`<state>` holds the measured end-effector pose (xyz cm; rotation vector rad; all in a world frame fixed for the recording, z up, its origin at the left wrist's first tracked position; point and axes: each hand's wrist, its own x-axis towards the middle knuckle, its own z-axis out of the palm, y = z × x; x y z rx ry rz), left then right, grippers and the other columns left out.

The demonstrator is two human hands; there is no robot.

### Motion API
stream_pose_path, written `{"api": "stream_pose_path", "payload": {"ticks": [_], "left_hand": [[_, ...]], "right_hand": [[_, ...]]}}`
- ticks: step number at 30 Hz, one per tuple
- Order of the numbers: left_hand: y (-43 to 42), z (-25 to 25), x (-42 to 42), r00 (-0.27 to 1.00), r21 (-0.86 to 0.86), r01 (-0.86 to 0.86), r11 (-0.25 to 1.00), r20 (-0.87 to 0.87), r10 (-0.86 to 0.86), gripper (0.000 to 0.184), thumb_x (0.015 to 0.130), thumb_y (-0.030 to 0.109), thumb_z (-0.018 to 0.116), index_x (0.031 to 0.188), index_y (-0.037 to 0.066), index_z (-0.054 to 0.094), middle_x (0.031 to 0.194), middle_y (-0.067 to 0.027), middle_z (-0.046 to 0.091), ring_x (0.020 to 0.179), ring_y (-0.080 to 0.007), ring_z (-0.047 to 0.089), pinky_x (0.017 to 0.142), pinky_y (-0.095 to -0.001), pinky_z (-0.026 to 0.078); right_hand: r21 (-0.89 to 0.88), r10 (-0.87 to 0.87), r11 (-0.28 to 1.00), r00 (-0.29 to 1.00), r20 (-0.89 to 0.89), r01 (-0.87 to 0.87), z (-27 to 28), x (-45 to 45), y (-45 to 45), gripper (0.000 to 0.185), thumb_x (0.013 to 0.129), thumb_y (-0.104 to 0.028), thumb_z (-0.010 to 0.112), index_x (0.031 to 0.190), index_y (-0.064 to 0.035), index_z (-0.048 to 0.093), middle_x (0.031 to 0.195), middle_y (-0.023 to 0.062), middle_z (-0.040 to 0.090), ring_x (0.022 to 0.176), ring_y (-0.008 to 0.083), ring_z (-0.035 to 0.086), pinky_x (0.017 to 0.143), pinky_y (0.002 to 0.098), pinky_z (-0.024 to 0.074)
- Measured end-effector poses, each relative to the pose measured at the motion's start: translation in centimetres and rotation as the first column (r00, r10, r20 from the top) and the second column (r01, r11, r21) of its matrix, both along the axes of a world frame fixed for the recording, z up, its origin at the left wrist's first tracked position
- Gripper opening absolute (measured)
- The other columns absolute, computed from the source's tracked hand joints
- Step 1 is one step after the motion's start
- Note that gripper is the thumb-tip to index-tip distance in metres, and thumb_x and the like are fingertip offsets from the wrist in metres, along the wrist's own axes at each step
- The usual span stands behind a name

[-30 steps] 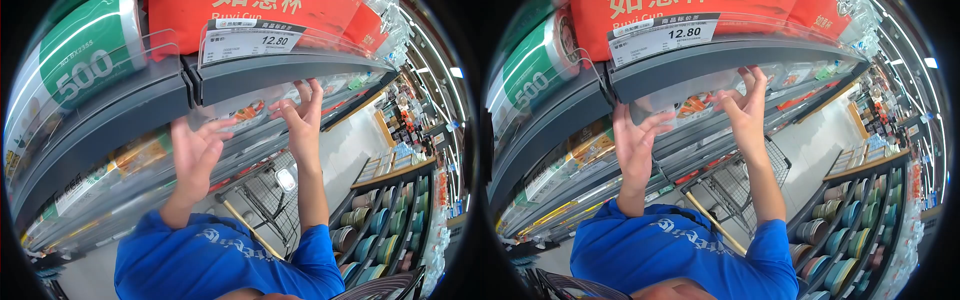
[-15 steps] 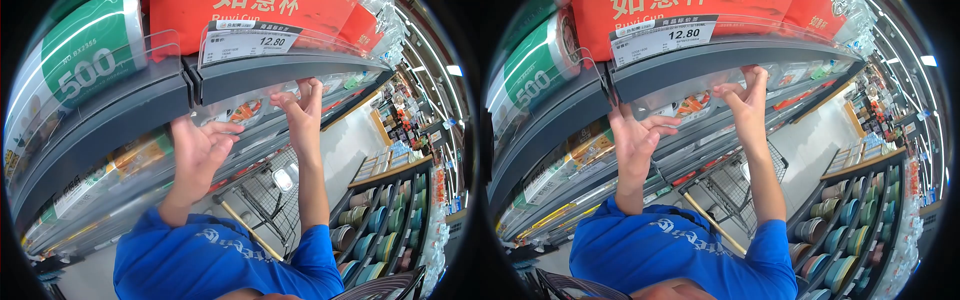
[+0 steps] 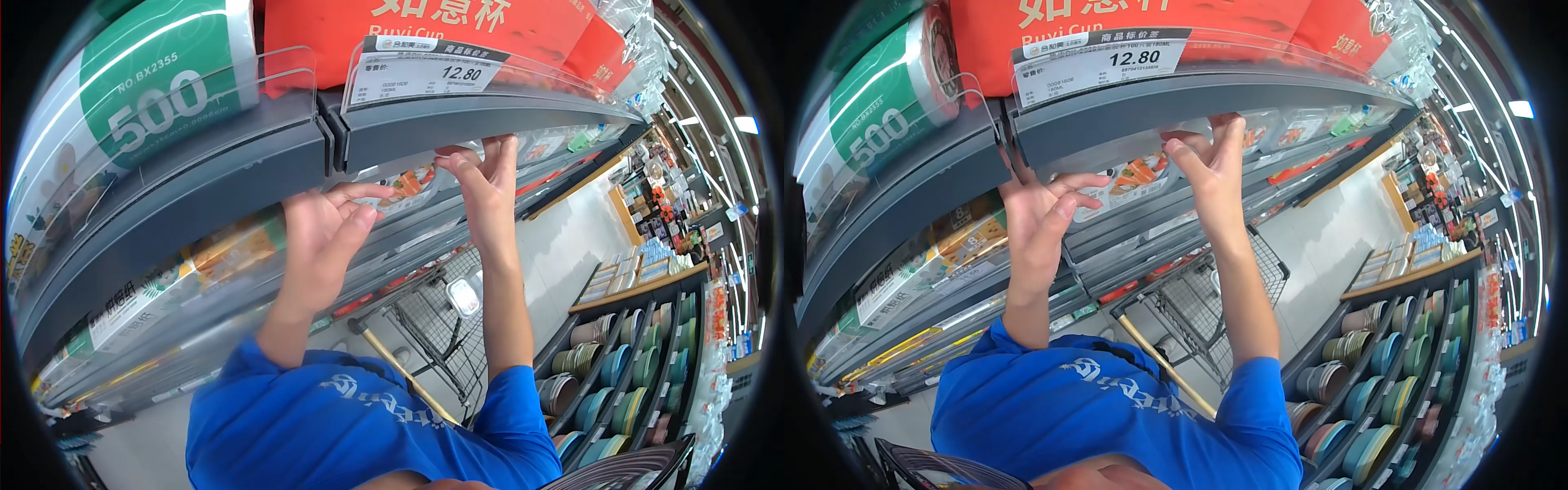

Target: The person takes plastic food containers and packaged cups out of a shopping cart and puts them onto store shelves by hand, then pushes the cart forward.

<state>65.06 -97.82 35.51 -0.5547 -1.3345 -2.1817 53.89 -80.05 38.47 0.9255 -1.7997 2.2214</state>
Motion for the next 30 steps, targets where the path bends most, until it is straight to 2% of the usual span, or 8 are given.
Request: {"api": "stream_pose_path", "payload": {"ticks": [8, 13, 16, 19, 21, 23, 27, 30], "left_hand": [[0.8, -0.8, -0.2, 0.979, -0.029, -0.175, 0.984, -0.106, 0.171, 0.070, 0.093, -0.002, 0.055, 0.147, 0.001, 0.011, 0.138, -0.0235, 0.042, 0.113, -0.0336, 0.062, 0.091, -0.0422, 0.052], [1.6, -4.6, 1.4, 0.844, -0.235, -0.406, 0.883, -0.467, 0.264, 0.075, 0.092, 0.006, 0.056, 0.152, -0.001, 0.013, 0.158, -0.0244, 0.016, 0.107, -0.0387, 0.064, 0.086, -0.0435, 0.055], [2.4, -7.9, 0.9, 0.807, -0.509, -0.470, 0.721, -0.579, 0.117, 0.070, 0.088, 0.001, 0.056, 0.149, -0.002, 0.023, 0.156, -0.0293, 0.017, 0.101, -0.0354, 0.066, 0.086, -0.0435, 0.056], [3.7, -10.9, 0.0, 0.903, -0.685, -0.411, 0.602, -0.396, 0.167, 0.069, 0.084, -0.003, 0.056, 0.146, -0.002, 0.029, 0.153, -0.0341, 0.018, 0.092, -0.0333, 0.067, 0.085, -0.0427, 0.056], [4.4, -12.1, 0.1, 0.924, -0.514, -0.366, 0.776, -0.303, 0.235, 0.070, 0.083, -0.002, 0.057, 0.146, -0.004, 0.027, 0.154, -0.0358, 0.014, 0.088, -0.0327, 0.067, 0.081, -0.0401, 0.057], [5.0, -11.3, -0.1, 0.905, -0.283, -0.380, 0.881, -0.310, 0.291, 0.071, 0.084, 0.002, 0.057, 0.147, -0.005, 0.026, 0.156, -0.0367, 0.007, 0.084, -0.0322, 0.067, 0.075, -0.0363, 0.058], [4.7, -7.7, -1.4, 0.812, -0.124, -0.473, 0.872, -0.447, 0.376, 0.077, 0.085, 0.010, 0.054, 0.151, -0.006, 0.018, 0.159, -0.0319, -0.006, 0.094, -0.0328, 0.064, 0.072, -0.0369, 0.058], [5.3, -6.2, -2.0, 0.917, -0.065, -0.360, 0.931, -0.209, 0.340, 0.075, 0.085, 0.010, 0.056, 0.149, -0.003, 0.020, 0.162, -0.0243, -0.003, 0.111, -0.0351, 0.058, 0.072, -0.0387, 0.058]], "right_hand": [[-0.105, -0.070, 0.992, 0.998, -0.002, 0.069, -1.6, 2.0, 1.5, 0.056, 0.089, -0.001, 0.063, 0.138, 0.0006, 0.035, 0.143, 0.0188, 0.040, 0.114, 0.0303, 0.060, 0.094, 0.0399, 0.0527], [-0.189, -0.525, 0.835, 0.851, 0.013, 0.517, -10.6, 5.4, 8.4, 0.054, 0.091, -0.002, 0.062, 0.139, -0.0003, 0.038, 0.144, 0.0179, 0.043, 0.112, 0.0262, 0.060, 0.091, 0.0380, 0.0532], [0.228, -0.772, 0.636, 0.603, 0.203, 0.737, -22.2, 8.2, 14.6, 0.052, 0.091, -0.004, 0.062, 0.139, -0.0003, 0.041, 0.143, 0.0163, 0.044, 0.114, 0.0260, 0.058, 0.092, 0.0350, 0.0510], [0.768, -0.906, 0.358, 0.397, 0.148, 0.531, -33.6, 14.1, 21.1, 0.059, 0.087, -0.016, 0.071, 0.136, 0.0009, 0.044, 0.139, 0.0190, 0.045, 0.117, 0.0315, 0.057, 0.095, 0.0413, 0.0493], [0.952, -0.915, -0.056, 0.365, -0.170, 0.303, -45.9, 20.1, 28.6, 0.071, 0.082, -0.029, 0.076, 0.140, -0.0046, 0.042, 0.143, 0.0223, 0.044, 0.129, 0.0372, 0.047, 0.103, 0.0496, 0.0435], [0.990, -0.996, -0.036, 0.090, -0.024, -0.134, -42.5, 24.3, 28.1, 0.075, 0.081, -0.038, 0.076, 0.140, -0.0058, 0.042, 0.147, 0.0236, 0.040, 0.135, 0.0411, 0.041, 0.106, 0.0532, 0.0401], [0.916, -0.953, -0.288, -0.015, -0.304, -0.280, -45.9, 32.6, 29.3, 0.069, 0.083, -0.042, 0.073, 0.136, -0.0057, 0.045, 0.151, 0.0223, 0.036, 0.134, 0.0415, 0.043, 0.101, 0.0537, 0.0436], [0.966, -0.982, -0.135, -0.099, -0.160, -0.220, -44.4, 33.6, 29.1, 0.066, 0.086, -0.044, 0.069, 0.134, -0.0035, 0.047, 0.143, 0.0236, 0.047, 0.126, 0.0423, 0.052, 0.096, 0.0527, 0.0470]]}}
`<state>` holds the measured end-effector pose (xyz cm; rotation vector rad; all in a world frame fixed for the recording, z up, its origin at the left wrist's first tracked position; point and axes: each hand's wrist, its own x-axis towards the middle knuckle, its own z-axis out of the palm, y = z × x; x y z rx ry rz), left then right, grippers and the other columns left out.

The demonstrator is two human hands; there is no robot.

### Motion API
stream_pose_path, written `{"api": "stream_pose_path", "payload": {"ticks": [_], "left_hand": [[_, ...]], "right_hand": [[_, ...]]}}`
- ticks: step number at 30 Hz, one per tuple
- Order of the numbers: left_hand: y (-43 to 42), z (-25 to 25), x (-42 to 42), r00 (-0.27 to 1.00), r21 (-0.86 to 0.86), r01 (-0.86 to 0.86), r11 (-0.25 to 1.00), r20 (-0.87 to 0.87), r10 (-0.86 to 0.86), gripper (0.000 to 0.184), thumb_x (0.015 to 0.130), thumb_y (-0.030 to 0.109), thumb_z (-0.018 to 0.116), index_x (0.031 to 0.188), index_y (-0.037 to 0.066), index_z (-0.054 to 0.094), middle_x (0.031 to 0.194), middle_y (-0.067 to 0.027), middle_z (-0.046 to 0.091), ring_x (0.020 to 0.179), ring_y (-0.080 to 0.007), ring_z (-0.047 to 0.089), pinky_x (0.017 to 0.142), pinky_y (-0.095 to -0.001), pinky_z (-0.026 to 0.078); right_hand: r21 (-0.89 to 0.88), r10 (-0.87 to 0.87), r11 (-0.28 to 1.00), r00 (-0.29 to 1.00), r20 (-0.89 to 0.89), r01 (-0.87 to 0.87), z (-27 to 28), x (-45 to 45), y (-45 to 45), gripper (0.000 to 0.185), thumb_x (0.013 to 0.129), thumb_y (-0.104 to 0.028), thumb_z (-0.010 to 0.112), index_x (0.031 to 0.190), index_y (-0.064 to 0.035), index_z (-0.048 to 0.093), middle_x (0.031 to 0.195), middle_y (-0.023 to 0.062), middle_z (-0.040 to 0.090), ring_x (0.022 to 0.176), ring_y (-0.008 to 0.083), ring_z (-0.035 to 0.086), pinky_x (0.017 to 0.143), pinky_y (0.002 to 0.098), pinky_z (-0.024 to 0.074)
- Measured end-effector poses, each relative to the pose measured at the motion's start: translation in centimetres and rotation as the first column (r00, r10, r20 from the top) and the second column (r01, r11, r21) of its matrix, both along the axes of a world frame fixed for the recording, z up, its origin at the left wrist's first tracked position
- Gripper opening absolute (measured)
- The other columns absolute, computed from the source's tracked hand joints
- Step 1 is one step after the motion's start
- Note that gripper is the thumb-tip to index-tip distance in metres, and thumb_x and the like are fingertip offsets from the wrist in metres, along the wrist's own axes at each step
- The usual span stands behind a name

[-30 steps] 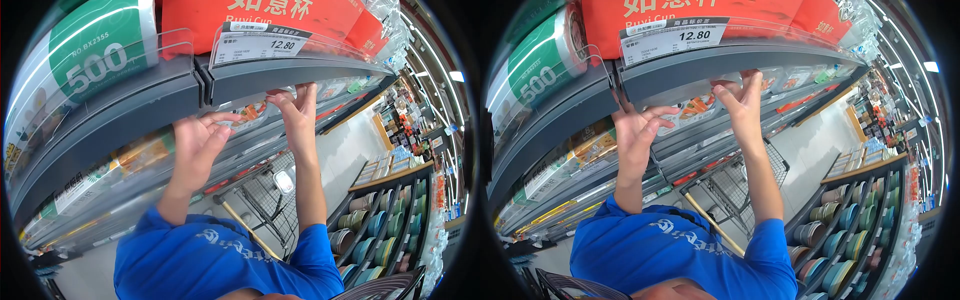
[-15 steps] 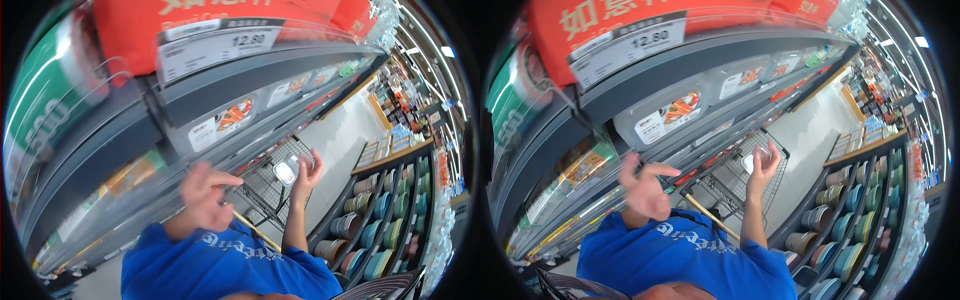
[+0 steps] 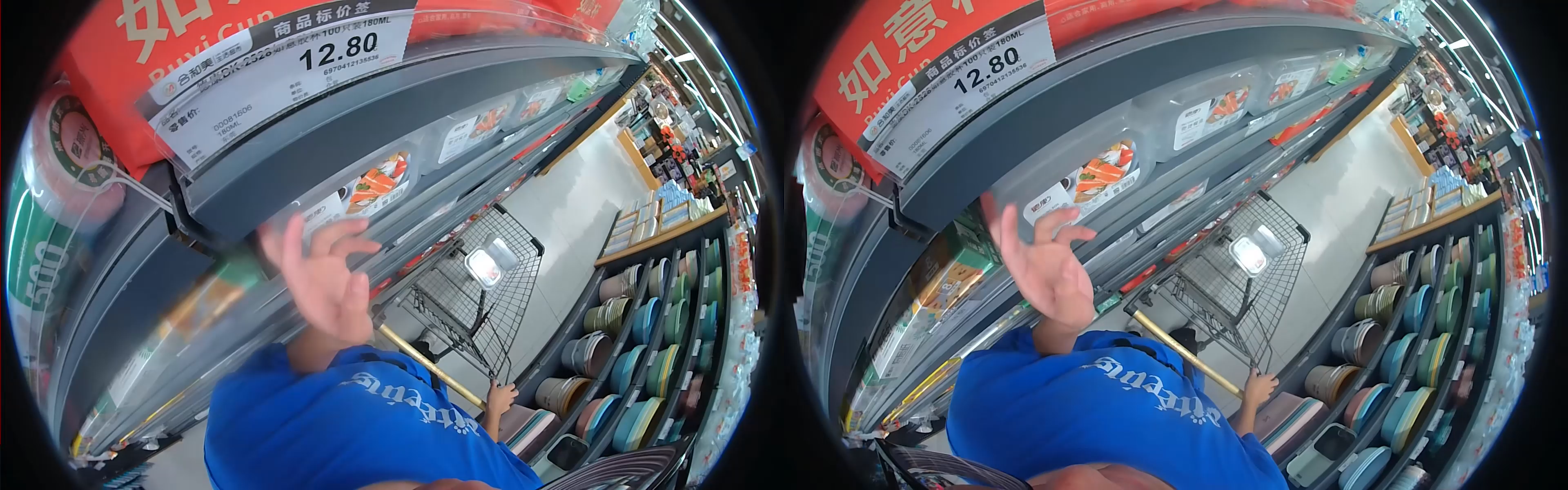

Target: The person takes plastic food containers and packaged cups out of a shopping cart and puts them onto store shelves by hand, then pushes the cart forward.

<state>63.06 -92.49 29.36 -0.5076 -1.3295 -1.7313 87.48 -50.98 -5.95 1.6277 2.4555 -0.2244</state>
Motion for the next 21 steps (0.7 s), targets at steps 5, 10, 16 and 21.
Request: {"api": "stream_pose_path", "payload": {"ticks": [5, 10, 16, 21], "left_hand": [[-0.6, 1.0, -1.2, 0.992, 0.129, -0.037, 0.991, -0.117, 0.052, 0.060, 0.088, 0.007, 0.058, 0.139, 0.001, 0.028, 0.143, -0.0174, 0.024, 0.111, -0.0419, 0.057, 0.072, -0.0444, 0.059], [-0.6, 2.6, -1.0, 1.000, 0.164, -0.001, 0.986, -0.025, 0.006, 0.070, 0.086, 0.008, 0.055, 0.146, 0.006, 0.020, 0.160, -0.0184, 0.010, 0.116, -0.0443, 0.054, 0.078, -0.0459, 0.057], [-0.5, 2.6, -1.3, 0.999, 0.172, -0.008, 0.985, -0.034, 0.015, 0.074, 0.084, 0.006, 0.054, 0.148, 0.005, 0.016, 0.159, -0.0171, 0.013, 0.116, -0.0438, 0.054, 0.082, -0.0472, 0.056], [-0.5, 2.3, -1.4, 0.999, 0.172, -0.017, 0.985, -0.038, 0.024, 0.074, 0.085, 0.003, 0.058, 0.146, 0.005, 0.016, 0.151, -0.0175, 0.023, 0.114, -0.0425, 0.056, 0.082, -0.0469, 0.057]], "right_hand": [[-0.116, 0.008, 0.993, 1.000, 0.022, -0.005, -0.3, -1.6, 1.1, 0.062, 0.088, -0.049, 0.063, 0.128, -0.0022, 0.052, 0.118, 0.0249, 0.067, 0.112, 0.0425, 0.063, 0.094, 0.0494, 0.0499], [-0.109, 0.053, 0.993, 0.998, 0.032, -0.049, -2.2, -3.0, 2.9, 0.048, 0.089, -0.035, 0.063, 0.119, 0.0012, 0.055, 0.113, 0.0250, 0.068, 0.106, 0.0420, 0.066, 0.091, 0.0495, 0.0511], [-0.172, 0.072, 0.984, 0.992, 0.104, -0.053, -3.3, -4.6, 4.2, 0.043, 0.091, -0.029, 0.057, 0.125, -0.0038, 0.057, 0.121, 0.0219, 0.067, 0.115, 0.0395, 0.063, 0.096, 0.0470, 0.0505], [-0.154, 0.041, 0.988, 0.993, 0.107, -0.024, -2.3, -5.4, 3.4, 0.039, 0.091, -0.024, 0.055, 0.124, -0.0033, 0.057, 0.122, 0.0211, 0.067, 0.114, 0.0389, 0.064, 0.095, 0.0459, 0.0510]]}}
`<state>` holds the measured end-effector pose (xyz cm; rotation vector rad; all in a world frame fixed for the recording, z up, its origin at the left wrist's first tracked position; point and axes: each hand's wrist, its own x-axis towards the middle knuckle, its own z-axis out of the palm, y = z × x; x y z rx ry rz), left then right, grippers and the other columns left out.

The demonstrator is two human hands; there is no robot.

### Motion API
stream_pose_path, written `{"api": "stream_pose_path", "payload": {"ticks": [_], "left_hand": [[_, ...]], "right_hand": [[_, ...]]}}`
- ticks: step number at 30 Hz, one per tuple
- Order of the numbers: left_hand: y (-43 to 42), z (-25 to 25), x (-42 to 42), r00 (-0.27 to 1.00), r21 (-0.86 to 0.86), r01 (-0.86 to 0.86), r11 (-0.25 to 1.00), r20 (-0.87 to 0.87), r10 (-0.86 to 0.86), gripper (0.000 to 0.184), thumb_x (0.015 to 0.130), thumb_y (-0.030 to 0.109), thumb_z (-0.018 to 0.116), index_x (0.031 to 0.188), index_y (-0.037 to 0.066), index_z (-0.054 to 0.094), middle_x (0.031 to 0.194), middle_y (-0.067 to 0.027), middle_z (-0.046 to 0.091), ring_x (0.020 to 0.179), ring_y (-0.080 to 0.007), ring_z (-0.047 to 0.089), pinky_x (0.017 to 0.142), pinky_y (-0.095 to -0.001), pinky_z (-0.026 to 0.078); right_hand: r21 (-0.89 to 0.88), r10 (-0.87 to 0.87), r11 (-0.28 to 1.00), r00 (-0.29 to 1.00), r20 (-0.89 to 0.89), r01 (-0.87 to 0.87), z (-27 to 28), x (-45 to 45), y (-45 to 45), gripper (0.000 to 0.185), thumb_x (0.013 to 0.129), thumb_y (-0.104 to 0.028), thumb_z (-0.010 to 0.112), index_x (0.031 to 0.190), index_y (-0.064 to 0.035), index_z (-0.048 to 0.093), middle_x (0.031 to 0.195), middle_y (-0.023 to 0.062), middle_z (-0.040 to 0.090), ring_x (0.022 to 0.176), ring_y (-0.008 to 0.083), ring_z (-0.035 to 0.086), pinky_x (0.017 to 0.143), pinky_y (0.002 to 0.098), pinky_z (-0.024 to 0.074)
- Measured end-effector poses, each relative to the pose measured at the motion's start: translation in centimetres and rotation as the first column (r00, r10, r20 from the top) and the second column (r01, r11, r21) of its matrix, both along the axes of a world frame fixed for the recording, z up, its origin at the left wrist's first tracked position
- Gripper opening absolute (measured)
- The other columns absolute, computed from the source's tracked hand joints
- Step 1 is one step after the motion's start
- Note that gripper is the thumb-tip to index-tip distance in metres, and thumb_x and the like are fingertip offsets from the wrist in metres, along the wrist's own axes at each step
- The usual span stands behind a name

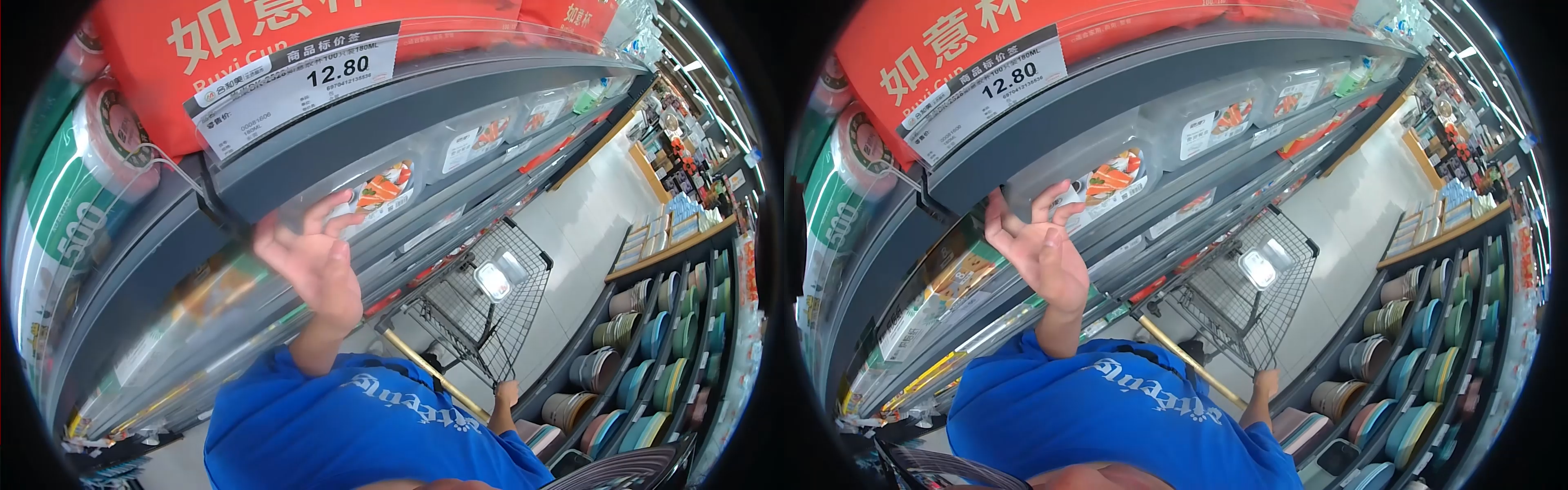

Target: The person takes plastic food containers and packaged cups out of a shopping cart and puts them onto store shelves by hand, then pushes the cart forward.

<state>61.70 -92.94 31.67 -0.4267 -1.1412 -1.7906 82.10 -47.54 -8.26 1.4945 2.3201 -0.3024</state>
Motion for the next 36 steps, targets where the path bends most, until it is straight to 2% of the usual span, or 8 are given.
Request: {"api": "stream_pose_path", "payload": {"ticks": [13, 16, 17, 19, 21, 26, 29, 36], "left_hand": [[1.0, -0.1, -0.4, 0.988, -0.052, -0.153, 0.987, -0.009, 0.153, 0.075, 0.084, 0.010, 0.056, 0.147, 0.002, 0.018, 0.161, -0.0195, 0.010, 0.111, -0.0389, 0.056, 0.080, -0.0421, 0.055], [2.2, -3.4, -0.2, 0.947, -0.174, -0.273, 0.946, -0.220, 0.233, 0.074, 0.085, 0.016, 0.057, 0.145, -0.002, 0.018, 0.162, -0.0220, 0.005, 0.105, -0.0356, 0.056, 0.078, -0.0403, 0.054], [3.3, -5.3, -1.0, 0.918, -0.165, -0.284, 0.944, -0.331, 0.219, 0.075, 0.085, 0.021, 0.062, 0.143, -0.003, 0.020, 0.155, -0.0256, 0.024, 0.100, -0.0339, 0.056, 0.077, -0.0385, 0.053], [4.3, -8.2, -0.2, 0.996, -0.619, -0.081, 0.781, -0.068, 0.049, 0.062, 0.084, 0.018, 0.064, 0.136, -0.001, 0.034, 0.136, -0.0237, 0.046, 0.101, -0.0342, 0.057, 0.085, -0.0399, 0.050], [7.1, -12.1, 0.2, 0.791, -0.492, 0.583, 0.646, 0.523, -0.317, 0.051, 0.082, 0.018, 0.072, 0.125, 0.000, 0.052, 0.131, -0.0242, 0.053, 0.114, -0.0383, 0.056, 0.096, -0.0433, 0.047], [7.0, -28.8, 3.7, 0.870, -0.766, 0.481, -0.427, 0.354, 0.344, 0.071, 0.083, 0.032, 0.073, 0.142, 0.005, 0.044, 0.151, -0.0234, 0.037, 0.127, -0.0405, 0.052, 0.099, -0.0478, 0.048], [6.6, -33.0, 3.1, 0.535, -0.432, 0.836, -0.338, 0.777, 0.332, 0.077, 0.081, 0.037, 0.074, 0.146, 0.009, 0.042, 0.157, -0.0202, 0.031, 0.130, -0.0389, 0.050, 0.099, -0.0496, 0.048], [8.5, -38.9, 0.4, 0.488, -0.392, 0.868, -0.306, 0.790, 0.372, 0.073, 0.079, 0.034, 0.077, 0.140, 0.006, 0.049, 0.157, -0.0243, 0.027, 0.131, -0.0409, 0.048, 0.104, -0.0487, 0.045]], "right_hand": [[0.007, -0.007, 1.000, 0.999, -0.037, 0.007, 0.3, 0.3, 0.1, 0.040, 0.088, -0.020, 0.057, 0.121, 0.0004, 0.054, 0.118, 0.0240, 0.067, 0.112, 0.0407, 0.064, 0.094, 0.0457, 0.0506], [-0.007, -0.005, 1.000, 0.999, -0.032, 0.005, 0.1, 0.3, 0.3, 0.046, 0.088, -0.024, 0.058, 0.127, -0.0018, 0.052, 0.117, 0.0226, 0.068, 0.110, 0.0402, 0.066, 0.094, 0.0470, 0.0514], [-0.055, -0.007, 0.998, 0.999, -0.039, 0.005, 0.0, 0.2, 0.6, 0.048, 0.088, -0.025, 0.059, 0.128, -0.0014, 0.051, 0.120, 0.0232, 0.066, 0.113, 0.0404, 0.064, 0.095, 0.0471, 0.0507], [-0.147, -0.031, 0.989, 0.998, -0.048, 0.024, -0.2, 0.4, 1.2, 0.052, 0.087, -0.028, 0.062, 0.129, -0.0007, 0.050, 0.127, 0.0244, 0.062, 0.118, 0.0409, 0.060, 0.097, 0.0473, 0.0492], [0.033, 0.082, 0.996, 0.986, -0.144, -0.079, -0.7, 1.3, 0.0, 0.062, 0.086, -0.034, 0.069, 0.133, -0.0002, 0.047, 0.136, 0.0251, 0.053, 0.125, 0.0418, 0.053, 0.100, 0.0474, 0.0461], [0.290, 0.532, 0.846, 0.671, -0.517, -0.447, 1.0, 4.5, -4.8, 0.071, 0.080, -0.039, 0.076, 0.134, -0.0023, 0.049, 0.137, 0.0216, 0.048, 0.125, 0.0393, 0.049, 0.101, 0.0479, 0.0422], [0.035, 0.617, 0.696, 0.572, -0.540, -0.718, 3.7, 6.9, -7.6, 0.081, 0.077, -0.044, 0.079, 0.138, -0.0022, 0.045, 0.138, 0.0207, 0.048, 0.122, 0.0417, 0.050, 0.100, 0.0504, 0.0423], [-0.029, 0.778, 0.562, 0.540, -0.320, -0.827, 5.8, 5.2, -9.0, 0.082, 0.073, -0.042, 0.079, 0.140, -0.0087, 0.045, 0.142, 0.0171, 0.046, 0.119, 0.0364, 0.055, 0.096, 0.0474, 0.0477]]}}
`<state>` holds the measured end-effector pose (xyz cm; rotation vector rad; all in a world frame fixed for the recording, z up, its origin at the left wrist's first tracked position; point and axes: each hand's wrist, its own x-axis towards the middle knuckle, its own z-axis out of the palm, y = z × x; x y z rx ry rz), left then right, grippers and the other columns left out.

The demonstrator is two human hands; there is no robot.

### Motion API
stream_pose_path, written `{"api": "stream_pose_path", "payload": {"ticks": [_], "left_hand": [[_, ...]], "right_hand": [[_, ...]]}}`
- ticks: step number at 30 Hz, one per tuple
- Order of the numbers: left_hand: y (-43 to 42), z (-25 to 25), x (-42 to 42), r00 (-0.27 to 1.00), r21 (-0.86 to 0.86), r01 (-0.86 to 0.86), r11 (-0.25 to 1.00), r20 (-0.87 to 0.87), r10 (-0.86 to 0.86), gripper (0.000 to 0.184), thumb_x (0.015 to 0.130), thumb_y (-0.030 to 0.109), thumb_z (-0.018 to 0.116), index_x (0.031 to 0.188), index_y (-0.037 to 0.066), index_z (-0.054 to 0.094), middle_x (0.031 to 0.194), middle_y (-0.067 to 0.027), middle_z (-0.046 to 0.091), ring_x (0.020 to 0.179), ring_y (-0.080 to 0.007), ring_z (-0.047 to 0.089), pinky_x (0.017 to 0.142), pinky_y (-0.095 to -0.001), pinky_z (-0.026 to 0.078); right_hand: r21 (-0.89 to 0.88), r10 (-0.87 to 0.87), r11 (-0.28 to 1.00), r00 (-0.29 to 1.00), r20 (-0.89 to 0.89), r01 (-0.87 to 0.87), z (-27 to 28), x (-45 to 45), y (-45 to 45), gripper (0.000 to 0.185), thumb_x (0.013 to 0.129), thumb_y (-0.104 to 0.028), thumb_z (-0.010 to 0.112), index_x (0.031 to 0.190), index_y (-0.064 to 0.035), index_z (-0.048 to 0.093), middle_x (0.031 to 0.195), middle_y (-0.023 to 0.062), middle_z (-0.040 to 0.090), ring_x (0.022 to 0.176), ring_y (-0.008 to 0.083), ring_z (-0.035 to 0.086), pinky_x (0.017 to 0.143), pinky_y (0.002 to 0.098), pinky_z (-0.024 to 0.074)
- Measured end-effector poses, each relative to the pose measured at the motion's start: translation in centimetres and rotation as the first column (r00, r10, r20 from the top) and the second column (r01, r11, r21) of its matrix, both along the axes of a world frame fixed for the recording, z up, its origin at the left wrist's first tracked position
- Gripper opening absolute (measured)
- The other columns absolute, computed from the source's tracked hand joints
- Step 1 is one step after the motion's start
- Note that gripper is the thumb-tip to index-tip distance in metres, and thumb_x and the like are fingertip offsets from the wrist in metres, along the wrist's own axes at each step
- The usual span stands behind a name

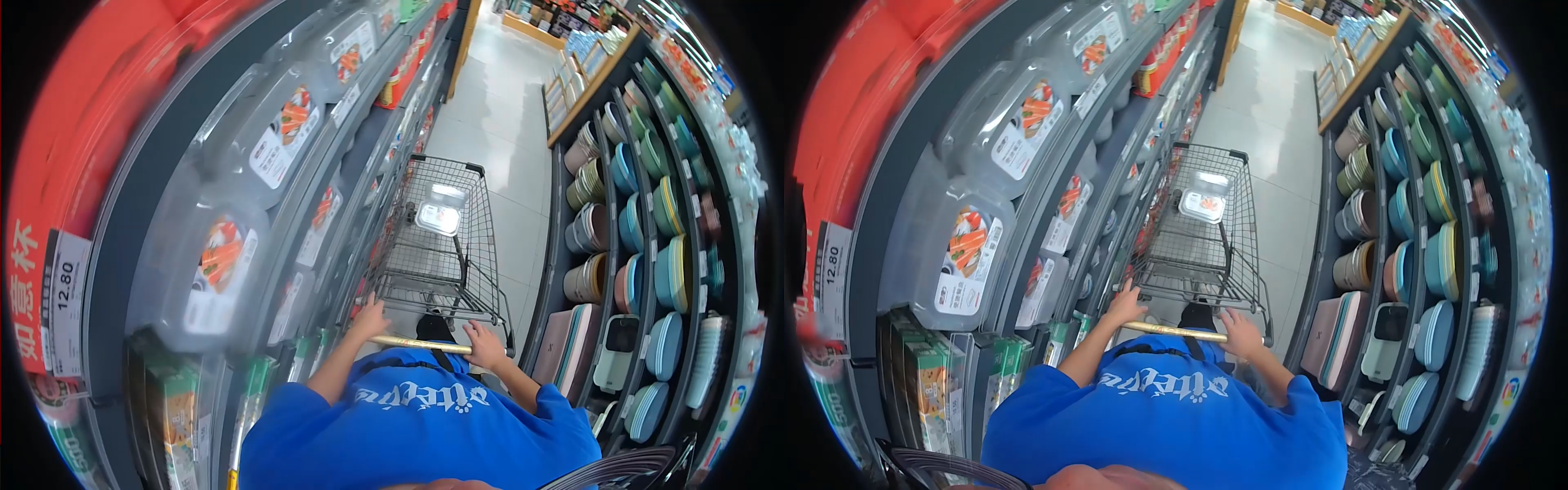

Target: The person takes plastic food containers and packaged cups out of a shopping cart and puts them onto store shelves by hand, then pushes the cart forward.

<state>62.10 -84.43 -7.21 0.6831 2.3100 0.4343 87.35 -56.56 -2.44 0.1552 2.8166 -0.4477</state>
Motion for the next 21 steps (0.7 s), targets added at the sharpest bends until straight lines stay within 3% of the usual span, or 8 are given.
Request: {"api": "stream_pose_path", "payload": {"ticks": [1, 4, 5, 8, 11, 14, 21], "left_hand": [[-0.1, -2.2, -0.6, 0.997, 0.106, -0.050, 0.993, 0.061, 0.044, 0.066, 0.079, 0.031, 0.078, 0.134, 0.004, 0.054, 0.156, -0.0267, 0.028, 0.136, -0.0430, 0.042, 0.109, -0.0474, 0.040], [-0.3, -11.0, -2.6, 1.000, 0.288, -0.024, 0.957, -0.008, 0.027, 0.056, 0.080, 0.029, 0.077, 0.126, 0.002, 0.061, 0.154, -0.0280, 0.031, 0.139, -0.0434, 0.036, 0.114, -0.0462, 0.034], [-0.3, -12.8, -3.2, 0.998, 0.317, -0.018, 0.948, 0.060, -0.001, 0.050, 0.082, 0.032, 0.076, 0.121, 0.002, 0.065, 0.150, -0.0299, 0.035, 0.140, -0.0432, 0.033, 0.116, -0.0454, 0.030], [0.6, -10.4, -2.9, 0.997, 0.353, -0.060, 0.934, 0.069, 0.038, 0.062, 0.088, 0.045, 0.068, 0.114, -0.012, 0.062, 0.148, -0.0387, 0.030, 0.139, -0.0485, 0.033, 0.116, -0.0444, 0.031], [1.3, -7.5, -3.0, 0.974, 0.382, -0.189, 0.905, 0.187, 0.124, 0.063, 0.094, 0.051, 0.059, 0.110, -0.009, 0.066, 0.147, -0.0374, 0.033, 0.138, -0.0476, 0.034, 0.115, -0.0452, 0.030], [1.4, -9.5, -3.6, 0.986, 0.383, -0.140, 0.913, 0.135, 0.094, 0.059, 0.097, 0.049, 0.055, 0.107, -0.007, 0.068, 0.147, -0.0366, 0.034, 0.137, -0.0474, 0.034, 0.115, -0.0461, 0.030], [3.1, -7.7, -5.1, 0.990, 0.369, -0.133, 0.920, 0.101, 0.103, 0.057, 0.096, 0.048, 0.058, 0.096, -0.008, 0.071, 0.137, -0.0324, 0.050, 0.131, -0.0426, 0.046, 0.110, -0.0439, 0.037]], "right_hand": [[-0.006, -0.002, 1.000, 1.000, 0.003, 0.002, -0.2, -0.2, 0.0, 0.080, 0.072, -0.040, 0.079, 0.140, -0.0098, 0.048, 0.143, 0.0160, 0.047, 0.120, 0.0354, 0.055, 0.098, 0.0480, 0.0481], [-0.063, 0.032, 0.998, 0.995, 0.096, -0.026, -1.0, -0.5, 0.8, 0.079, 0.071, -0.041, 0.078, 0.139, -0.0129, 0.051, 0.141, 0.0145, 0.049, 0.123, 0.0340, 0.054, 0.099, 0.0465, 0.0476], [-0.098, 0.030, 0.995, 0.991, 0.133, -0.017, -0.6, -0.9, 0.9, 0.080, 0.070, -0.046, 0.079, 0.139, -0.0127, 0.052, 0.142, 0.0138, 0.050, 0.124, 0.0336, 0.054, 0.100, 0.0478, 0.0476], [-0.161, -0.004, 0.987, 0.998, 0.063, 0.014, -1.5, -0.9, 1.6, 0.085, 0.071, -0.052, 0.079, 0.139, -0.0106, 0.051, 0.142, 0.0167, 0.049, 0.125, 0.0377, 0.052, 0.102, 0.0491, 0.0453], [-0.074, -0.001, 0.997, 0.993, -0.120, -0.008, 0.7, -1.2, 1.5, 0.092, 0.069, -0.057, 0.079, 0.142, -0.0096, 0.047, 0.143, 0.0173, 0.047, 0.124, 0.0388, 0.050, 0.103, 0.0486, 0.0427], [-0.065, 0.023, 0.997, 0.979, -0.204, -0.037, 0.5, -1.4, 2.1, 0.096, 0.069, -0.058, 0.079, 0.143, -0.0078, 0.045, 0.143, 0.0173, 0.046, 0.122, 0.0379, 0.051, 0.103, 0.0475, 0.0407], [-0.018, 0.031, 0.999, 0.955, -0.296, -0.038, 0.4, -2.3, 3.5, 0.094, 0.068, -0.059, 0.079, 0.138, -0.0050, 0.049, 0.138, 0.0167, 0.051, 0.118, 0.0362, 0.053, 0.100, 0.0450, 0.0427]]}}
